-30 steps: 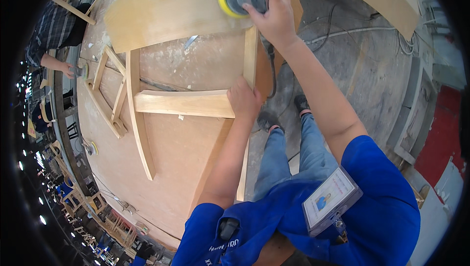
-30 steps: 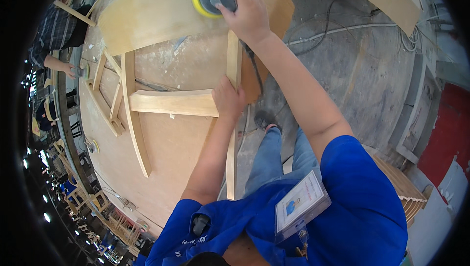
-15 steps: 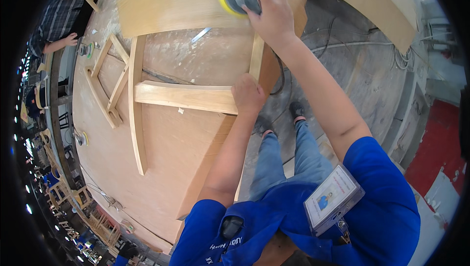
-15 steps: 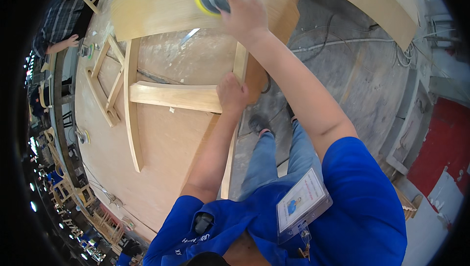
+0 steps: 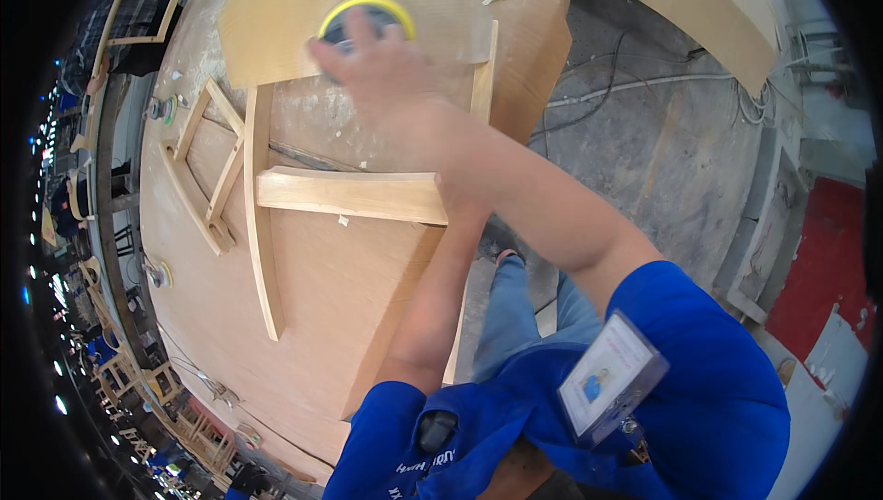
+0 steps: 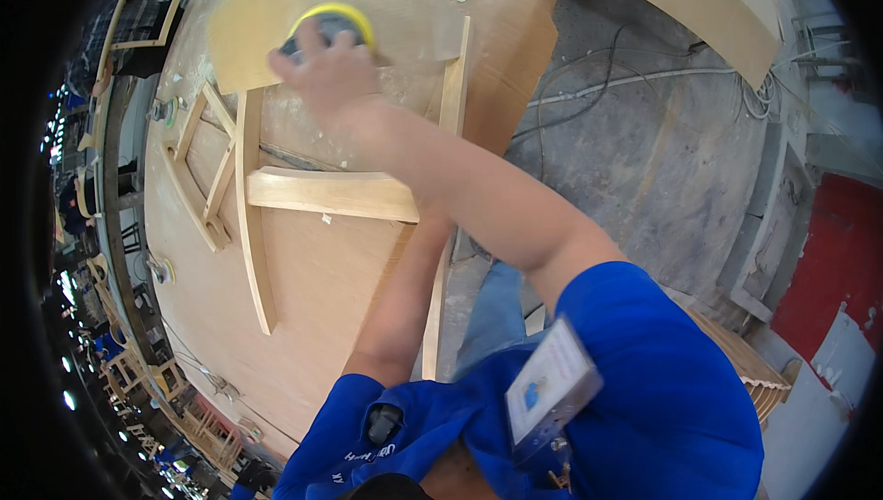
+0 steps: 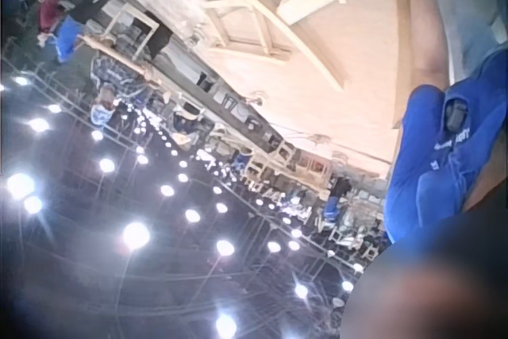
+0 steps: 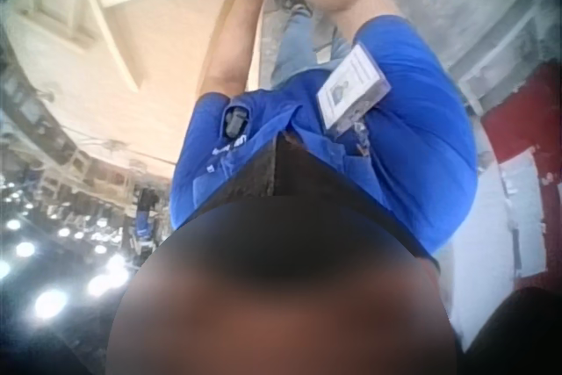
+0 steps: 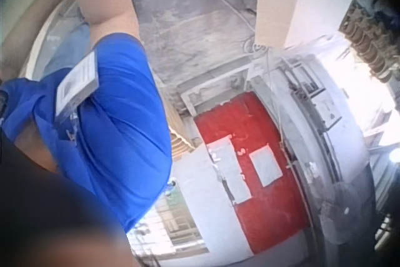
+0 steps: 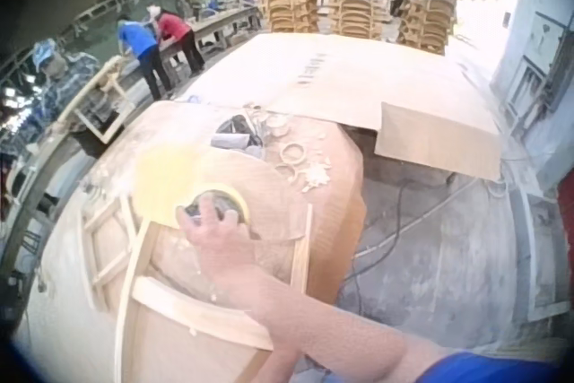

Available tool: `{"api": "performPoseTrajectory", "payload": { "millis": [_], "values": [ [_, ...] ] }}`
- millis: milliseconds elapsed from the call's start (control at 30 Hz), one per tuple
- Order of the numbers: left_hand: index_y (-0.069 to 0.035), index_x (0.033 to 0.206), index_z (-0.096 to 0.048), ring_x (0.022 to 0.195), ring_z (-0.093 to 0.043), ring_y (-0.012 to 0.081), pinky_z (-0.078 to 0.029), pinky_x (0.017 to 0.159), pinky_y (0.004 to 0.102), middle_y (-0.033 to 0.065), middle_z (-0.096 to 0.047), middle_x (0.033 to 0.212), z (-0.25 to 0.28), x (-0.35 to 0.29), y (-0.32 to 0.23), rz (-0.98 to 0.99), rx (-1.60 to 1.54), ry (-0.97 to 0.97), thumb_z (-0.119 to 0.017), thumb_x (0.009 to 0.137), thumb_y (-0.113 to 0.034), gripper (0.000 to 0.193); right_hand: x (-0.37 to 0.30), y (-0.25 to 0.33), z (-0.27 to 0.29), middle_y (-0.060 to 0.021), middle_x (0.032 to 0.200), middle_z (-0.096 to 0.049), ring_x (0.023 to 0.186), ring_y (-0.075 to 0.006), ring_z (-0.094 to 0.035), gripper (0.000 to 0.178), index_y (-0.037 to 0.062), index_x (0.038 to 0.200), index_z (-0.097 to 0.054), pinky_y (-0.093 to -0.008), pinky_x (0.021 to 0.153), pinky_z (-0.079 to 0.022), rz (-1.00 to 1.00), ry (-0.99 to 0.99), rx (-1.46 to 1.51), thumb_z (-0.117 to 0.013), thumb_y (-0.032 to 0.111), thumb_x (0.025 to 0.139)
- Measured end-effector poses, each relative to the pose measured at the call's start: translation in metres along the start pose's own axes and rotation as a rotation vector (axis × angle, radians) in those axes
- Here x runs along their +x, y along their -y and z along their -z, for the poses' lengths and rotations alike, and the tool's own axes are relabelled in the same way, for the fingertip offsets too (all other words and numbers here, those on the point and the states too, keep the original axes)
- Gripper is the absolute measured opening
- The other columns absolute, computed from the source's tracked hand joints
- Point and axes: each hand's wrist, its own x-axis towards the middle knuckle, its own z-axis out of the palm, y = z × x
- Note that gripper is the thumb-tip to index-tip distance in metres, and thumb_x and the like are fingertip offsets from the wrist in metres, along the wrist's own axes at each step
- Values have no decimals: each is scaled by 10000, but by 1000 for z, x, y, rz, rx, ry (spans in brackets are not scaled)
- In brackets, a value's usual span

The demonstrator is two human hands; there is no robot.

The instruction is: The person uses a handheld orbital sander to smooth the surfaces of a wooden chair frame. They reposition the chair multiple times to access different sections, including the seat and legs, while other workers are visible in the background.

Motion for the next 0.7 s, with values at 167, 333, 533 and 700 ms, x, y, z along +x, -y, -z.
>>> {"api": "performPoseTrajectory", "payload": {
  "millis": [167,333,533,700],
  "values": [
    [-2,1163,-532,1039,-568,334,-406,893,469,166,-608,1034,-1,-5,2,-52,-83,-44,-649,794,-214,441,48,45,1,-190,1369,-389,1040,-438,-586,494,269,1282,-532,-471,734,-568,104,200,-30,-653,110,830],
    [9,1216,-530,1059,-562,333,-405,911,468,170,-612,1045,10,-2,-8,-57,-88,-42,-646,799,-221,490,43,48,10,-186,1363,-393,1052,-440,-582,506,264,1303,-521,-470,773,-560,189,296,-49,-652,118,837],
    [-34,1237,-520,1085,-566,359,-404,928,470,159,-626,1108,10,2,-10,161,60,72,-687,794,-290,538,-18,-23,19,-153,1302,-453,973,-394,-624,517,338,1260,-572,-463,766,-560,97,212,-30,-597,61,824],
    [-47,995,-479,957,-580,353,-405,842,478,158,-587,942,11,3,-13,181,60,59,-656,760,-198,331,-58,-88,42,-190,1319,-451,958,-398,-634,664,327,1286,-559,-442,801,-552,16,72,-40,-678,-16,729]
  ]
}}
